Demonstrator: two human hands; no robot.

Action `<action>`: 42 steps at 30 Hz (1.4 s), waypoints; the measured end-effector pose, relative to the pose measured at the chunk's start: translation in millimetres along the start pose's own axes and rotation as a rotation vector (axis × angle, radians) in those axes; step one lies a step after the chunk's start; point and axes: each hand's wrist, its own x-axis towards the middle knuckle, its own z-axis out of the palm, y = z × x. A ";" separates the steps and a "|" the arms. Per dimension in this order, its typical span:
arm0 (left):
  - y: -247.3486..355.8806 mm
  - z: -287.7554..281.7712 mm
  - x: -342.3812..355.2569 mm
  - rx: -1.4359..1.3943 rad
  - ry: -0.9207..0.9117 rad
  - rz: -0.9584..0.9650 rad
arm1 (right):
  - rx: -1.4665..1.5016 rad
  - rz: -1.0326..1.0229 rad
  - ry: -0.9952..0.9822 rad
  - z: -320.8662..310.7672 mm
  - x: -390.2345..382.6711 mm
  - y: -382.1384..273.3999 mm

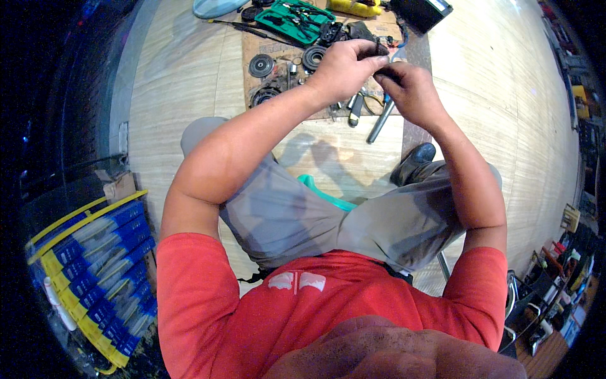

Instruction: The person holds a mechanical component and uses a small pin to clear debris or adjust internal parts, then rotates and cleans the component.

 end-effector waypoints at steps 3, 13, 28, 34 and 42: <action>-0.1 -3.9 -2.0 0.146 -0.021 -0.035 | 0.023 0.016 -0.001 -3.3 -0.2 -3.5; 7.6 1.3 -0.5 0.290 0.044 -0.106 | -0.066 -0.007 0.073 4.9 -3.1 -6.9; 4.4 -3.3 -3.3 0.347 0.001 0.067 | -0.203 -0.060 0.014 2.3 -0.7 0.3; 9.0 0.3 -2.8 0.320 0.091 -0.023 | -0.269 -0.078 0.051 5.2 -2.0 -6.9; 2.8 6.0 -2.0 0.376 0.137 -0.030 | -0.444 -0.069 0.062 17.6 -5.8 -5.1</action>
